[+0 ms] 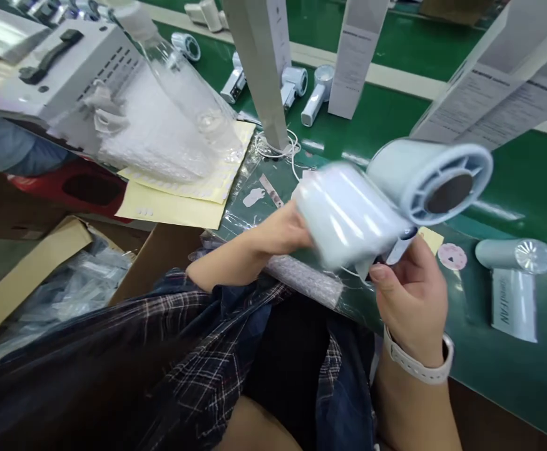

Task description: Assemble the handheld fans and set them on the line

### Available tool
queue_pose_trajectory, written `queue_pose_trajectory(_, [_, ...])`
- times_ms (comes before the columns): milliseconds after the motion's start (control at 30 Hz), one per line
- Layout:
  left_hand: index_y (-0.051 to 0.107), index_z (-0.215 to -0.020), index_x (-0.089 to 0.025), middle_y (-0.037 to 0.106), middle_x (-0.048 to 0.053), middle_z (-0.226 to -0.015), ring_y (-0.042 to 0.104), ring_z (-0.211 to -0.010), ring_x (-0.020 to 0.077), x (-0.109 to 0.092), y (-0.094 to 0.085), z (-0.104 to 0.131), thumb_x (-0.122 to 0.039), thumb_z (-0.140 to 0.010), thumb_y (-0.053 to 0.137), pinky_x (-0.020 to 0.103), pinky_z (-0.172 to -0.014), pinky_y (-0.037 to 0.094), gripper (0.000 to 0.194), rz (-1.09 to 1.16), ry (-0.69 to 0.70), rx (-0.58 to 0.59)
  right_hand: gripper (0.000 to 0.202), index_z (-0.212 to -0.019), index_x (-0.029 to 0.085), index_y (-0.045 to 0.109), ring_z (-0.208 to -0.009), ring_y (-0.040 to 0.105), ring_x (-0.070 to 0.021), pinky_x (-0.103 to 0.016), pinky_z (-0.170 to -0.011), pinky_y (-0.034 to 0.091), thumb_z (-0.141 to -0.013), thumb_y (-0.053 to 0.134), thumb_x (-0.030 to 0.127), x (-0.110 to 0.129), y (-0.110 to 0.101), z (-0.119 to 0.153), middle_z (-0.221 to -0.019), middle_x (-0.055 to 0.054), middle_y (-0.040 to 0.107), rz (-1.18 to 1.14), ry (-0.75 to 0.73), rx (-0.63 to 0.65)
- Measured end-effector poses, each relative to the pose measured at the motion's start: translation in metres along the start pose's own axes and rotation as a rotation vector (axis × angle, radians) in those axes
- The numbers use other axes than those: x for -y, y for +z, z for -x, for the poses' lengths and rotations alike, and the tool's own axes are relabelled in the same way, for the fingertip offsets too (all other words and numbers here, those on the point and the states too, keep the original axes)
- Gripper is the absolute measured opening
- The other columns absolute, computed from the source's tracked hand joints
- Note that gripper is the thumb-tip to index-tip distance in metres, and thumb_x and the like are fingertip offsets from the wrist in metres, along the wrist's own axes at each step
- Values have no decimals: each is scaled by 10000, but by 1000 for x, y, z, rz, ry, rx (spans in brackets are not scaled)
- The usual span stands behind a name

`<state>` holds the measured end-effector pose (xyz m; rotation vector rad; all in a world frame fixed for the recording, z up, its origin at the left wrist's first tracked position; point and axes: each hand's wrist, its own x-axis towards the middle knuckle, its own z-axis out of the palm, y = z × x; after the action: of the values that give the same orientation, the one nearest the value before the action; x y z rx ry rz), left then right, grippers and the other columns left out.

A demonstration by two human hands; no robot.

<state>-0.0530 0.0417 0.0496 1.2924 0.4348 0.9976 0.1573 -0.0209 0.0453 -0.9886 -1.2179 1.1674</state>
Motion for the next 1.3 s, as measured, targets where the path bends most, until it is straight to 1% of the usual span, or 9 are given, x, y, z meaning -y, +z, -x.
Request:
queue_pose_trajectory(100, [625, -1075, -202, 662, 85, -1082, 694, -996, 243, 0, 8, 17, -712, -891, 673, 471, -985, 590, 544, 217, -85, -87, 275, -1059, 275, 705, -804, 674, -202, -374, -754, 609, -840, 870, 301, 3, -2, 2, -916, -2, 701, -44, 28, -55])
queue_pose_trajectory(200, [515, -1124, -216, 617, 49, -1036, 663, -876, 191, 3, 21, 29, -579, -817, 808, 372, -813, 599, 558, 329, -130, -102, 343, -1090, 254, 700, -779, 660, -184, -324, -643, 576, -805, 879, 320, 5, 2, 5, -983, -14, 715, -168, 84, -87])
queue_pose_trajectory(300, [438, -1138, -230, 591, 20, -1031, 648, -873, 167, 7, 33, 34, -371, -771, 881, 329, -781, 568, 592, 276, -102, -85, 332, -1079, 221, 703, -748, 669, -186, -308, -597, 553, -813, 845, 359, 5, 4, 13, -978, -32, 726, -217, 91, -103])
queue_pose_trajectory(367, [412, -1130, -231, 588, 13, -1024, 647, -847, 156, 9, 39, 36, -335, -816, 844, 334, -779, 559, 545, 232, -90, -60, 308, -1072, 213, 700, -731, 674, -186, -308, -606, 555, -836, 825, 366, 6, 4, 20, -947, -33, 729, -218, 93, -91])
queue_pose_trajectory(500, [393, -1120, -232, 589, 19, -1035, 670, -833, 173, 7, 43, 37, -396, -813, 845, 375, -797, 567, 570, 164, -124, -27, 335, -1089, 207, 691, -766, 688, -211, -347, -661, 576, -837, 827, 382, 7, 1, 30, -957, -46, 731, -217, 109, -26])
queue_pose_trajectory(633, [407, -1166, -229, 602, 27, -1046, 673, -857, 172, 5, 42, 38, -394, -811, 858, 374, -834, 566, 598, 87, -142, -64, 343, -1097, 222, 687, -704, 679, -190, -339, -654, 581, -821, 846, 348, 6, 3, 32, -915, -18, 732, -199, 118, -73])
queue_pose_trajectory(833, [407, -1200, -219, 640, 39, -1032, 692, -892, 192, 4, 38, 40, -445, -818, 870, 408, -867, 576, 641, 191, -172, 11, 383, -1090, 226, 684, -738, 715, -226, -386, -645, 628, -781, 874, 348, 7, 15, 28, -943, -26, 746, -258, 152, -61])
queue_pose_trajectory(1000, [436, -1178, -218, 616, 30, -1066, 688, -856, 165, 7, 33, 42, -428, -840, 854, 392, -860, 581, 577, 189, -131, -32, 404, -1081, 225, 690, -749, 702, -223, -379, -650, 617, -765, 874, 397, 8, 18, 27, -968, -44, 735, -261, 181, -56])
queue_pose_trajectory(1300, [434, -1162, -228, 595, 11, -1051, 686, -847, 169, 16, 28, 39, -447, -793, 883, 375, -821, 591, 622, 196, -117, -63, 349, -999, 228, 694, -780, 703, -222, -373, -693, 605, -761, 850, 432, 5, 17, 29, -974, -44, 736, -215, 207, -84])
